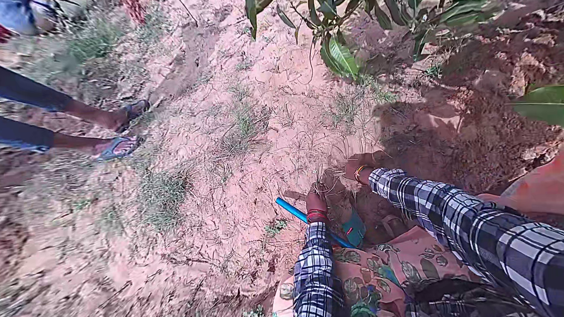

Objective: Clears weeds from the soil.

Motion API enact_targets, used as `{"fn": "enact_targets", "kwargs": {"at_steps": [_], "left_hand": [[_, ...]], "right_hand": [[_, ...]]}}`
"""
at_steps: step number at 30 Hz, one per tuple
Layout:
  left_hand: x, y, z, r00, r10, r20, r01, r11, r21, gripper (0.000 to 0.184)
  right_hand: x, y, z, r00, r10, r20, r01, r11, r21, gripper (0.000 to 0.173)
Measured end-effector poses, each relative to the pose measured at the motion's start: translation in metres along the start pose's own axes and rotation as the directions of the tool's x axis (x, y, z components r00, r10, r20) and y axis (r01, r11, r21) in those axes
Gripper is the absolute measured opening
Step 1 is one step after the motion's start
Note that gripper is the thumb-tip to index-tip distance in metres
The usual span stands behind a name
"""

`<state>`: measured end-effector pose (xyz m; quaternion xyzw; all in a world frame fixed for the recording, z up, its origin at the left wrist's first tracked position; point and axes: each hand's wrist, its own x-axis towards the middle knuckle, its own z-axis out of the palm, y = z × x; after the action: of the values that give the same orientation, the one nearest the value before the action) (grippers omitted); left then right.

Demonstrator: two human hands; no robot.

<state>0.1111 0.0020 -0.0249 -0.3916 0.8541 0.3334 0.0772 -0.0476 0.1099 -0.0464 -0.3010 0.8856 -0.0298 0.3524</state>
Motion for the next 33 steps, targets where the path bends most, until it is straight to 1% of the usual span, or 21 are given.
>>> {"fn": "enact_targets", "kwargs": {"at_steps": [2,4,5,6,7,8,9,11,13,16,17,19,21,23,24,25,27,28,30,32,33], "left_hand": [[-0.004,0.007,-0.006,0.999,-0.022,-0.028,0.021,0.999,-0.024,0.044],[-0.008,0.013,-0.009,0.995,-0.016,-0.099,0.006,0.995,-0.096,0.041],[-0.011,0.016,-0.012,0.989,-0.011,-0.147,-0.010,0.989,-0.146,0.040],[-0.015,0.020,-0.015,0.982,-0.021,-0.187,-0.018,0.979,-0.201,0.038],[-0.020,0.024,-0.017,0.974,-0.033,-0.225,-0.028,0.964,-0.264,0.037],[-0.024,0.027,-0.019,0.964,-0.053,-0.261,-0.037,0.943,-0.330,0.036],[-0.029,0.031,-0.020,0.956,-0.083,-0.283,-0.035,0.920,-0.390,0.034],[-0.038,0.045,-0.023,0.942,-0.139,-0.305,-0.021,0.883,-0.468,0.035],[-0.040,0.056,-0.021,0.939,-0.174,-0.296,-0.014,0.842,-0.540,0.039],[-0.029,0.069,0.001,0.945,-0.210,-0.249,0.000,0.766,-0.643,0.045],[-0.025,0.074,0.011,0.950,-0.214,-0.227,0.012,0.754,-0.657,0.044],[-0.020,0.084,0.030,0.975,-0.158,-0.156,0.021,0.764,-0.644,0.037],[-0.017,0.090,0.041,0.993,-0.078,-0.088,0.016,0.831,-0.556,0.031],[-0.014,0.094,0.046,0.997,-0.052,-0.061,0.015,0.871,-0.491,0.030],[-0.010,0.094,0.047,0.997,-0.045,-0.058,0.013,0.881,-0.473,0.030],[-0.004,0.095,0.048,0.998,-0.038,-0.056,0.009,0.893,-0.451,0.031],[0.011,0.097,0.050,0.997,-0.042,-0.062,0.012,0.909,-0.417,0.035],[0.019,0.100,0.051,0.996,-0.062,-0.067,0.029,0.909,-0.416,0.037],[0.035,0.108,0.055,0.991,-0.111,-0.071,0.071,0.903,-0.423,0.038],[0.050,0.119,0.062,0.989,-0.134,-0.057,0.099,0.906,-0.412,0.039],[0.057,0.123,0.065,0.990,-0.134,-0.039,0.109,0.921,-0.375,0.040]], "right_hand": [[-0.036,-0.012,0.028,0.977,-0.129,0.167,0.133,0.991,-0.011,0.045],[-0.073,-0.012,0.066,0.932,-0.270,0.240,0.289,0.956,-0.049,0.040],[-0.094,-0.011,0.078,0.917,-0.301,0.263,0.331,0.941,-0.077,0.038],[-0.108,-0.007,0.086,0.915,-0.307,0.261,0.341,0.935,-0.096,0.035],[-0.112,-0.001,0.089,0.923,-0.304,0.236,0.332,0.939,-0.093,0.033],[-0.109,0.007,0.086,0.937,-0.281,0.209,0.300,0.952,-0.064,0.033],[-0.098,0.019,0.082,0.952,-0.267,0.151,0.273,0.962,-0.019,0.034],[-0.083,0.043,0.055,0.984,-0.173,0.052,0.169,0.984,0.062,0.039],[-0.081,0.068,0.025,0.998,-0.067,-0.021,0.068,0.994,0.083,0.039],[-0.066,0.103,0.008,0.995,-0.029,-0.098,0.037,0.996,0.087,0.037],[-0.059,0.109,0.005,0.994,-0.020,-0.109,0.030,0.996,0.090,0.038],[-0.047,0.114,-0.003,0.992,0.006,-0.125,0.005,0.996,0.086,0.039],[-0.025,0.119,-0.008,0.978,0.035,-0.204,-0.026,0.998,0.050,0.037],[-0.015,0.120,-0.028,0.967,0.103,-0.235,-0.096,0.995,0.038,0.033],[-0.011,0.118,-0.041,0.965,0.138,-0.223,-0.136,0.990,0.024,0.035],[-0.006,0.117,-0.052,0.964,0.166,-0.206,-0.167,0.986,0.013,0.033],[0.003,0.117,-0.059,0.978,0.151,-0.140,-0.165,0.982,-0.090,0.023],[0.006,0.118,-0.057,0.989,0.119,-0.089,-0.130,0.982,-0.134,0.022],[-0.002,0.122,-0.044,1.000,0.016,0.020,-0.012,0.981,-0.192,0.026],[-0.035,0.122,-0.037,0.989,-0.055,0.137,0.090,0.960,-0.264,0.031],[-0.062,0.116,-0.036,0.972,-0.081,0.220,0.150,0.935,-0.322,0.034]]}}
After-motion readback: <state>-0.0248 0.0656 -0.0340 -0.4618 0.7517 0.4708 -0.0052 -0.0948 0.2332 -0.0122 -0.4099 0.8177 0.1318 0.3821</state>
